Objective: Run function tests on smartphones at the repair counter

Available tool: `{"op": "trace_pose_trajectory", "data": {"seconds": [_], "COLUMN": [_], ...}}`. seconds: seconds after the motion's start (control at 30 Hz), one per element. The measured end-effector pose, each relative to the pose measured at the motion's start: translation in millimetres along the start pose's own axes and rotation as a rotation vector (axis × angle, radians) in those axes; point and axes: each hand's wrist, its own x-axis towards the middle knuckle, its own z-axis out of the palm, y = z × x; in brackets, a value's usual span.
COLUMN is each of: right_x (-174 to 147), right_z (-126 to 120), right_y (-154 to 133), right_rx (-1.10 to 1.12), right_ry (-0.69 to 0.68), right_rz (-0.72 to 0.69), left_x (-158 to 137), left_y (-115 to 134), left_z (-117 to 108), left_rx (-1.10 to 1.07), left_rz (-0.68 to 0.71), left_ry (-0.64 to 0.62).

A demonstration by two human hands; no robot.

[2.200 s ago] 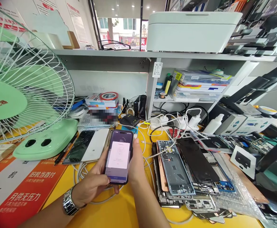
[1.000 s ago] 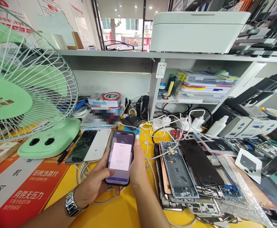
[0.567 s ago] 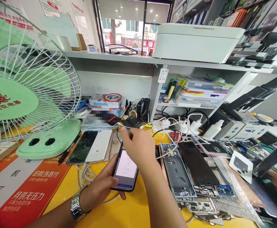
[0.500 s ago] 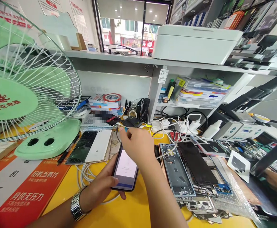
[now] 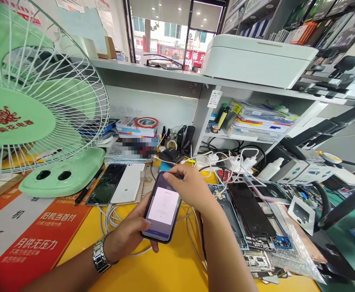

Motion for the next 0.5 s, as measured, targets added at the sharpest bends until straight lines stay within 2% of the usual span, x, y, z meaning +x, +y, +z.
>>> {"op": "trace_pose_trajectory", "data": {"seconds": [0.5], "right_x": [-1.8], "right_z": [-4.5], "right_y": [5.3], "right_rx": [0.073], "right_ry": [-0.049], "right_rz": [-0.013], "left_x": [-0.5], "left_y": [0.2], "left_z": [0.8], "left_rx": [-0.006], "left_rz": [-0.009], "left_ry": [-0.003]}}
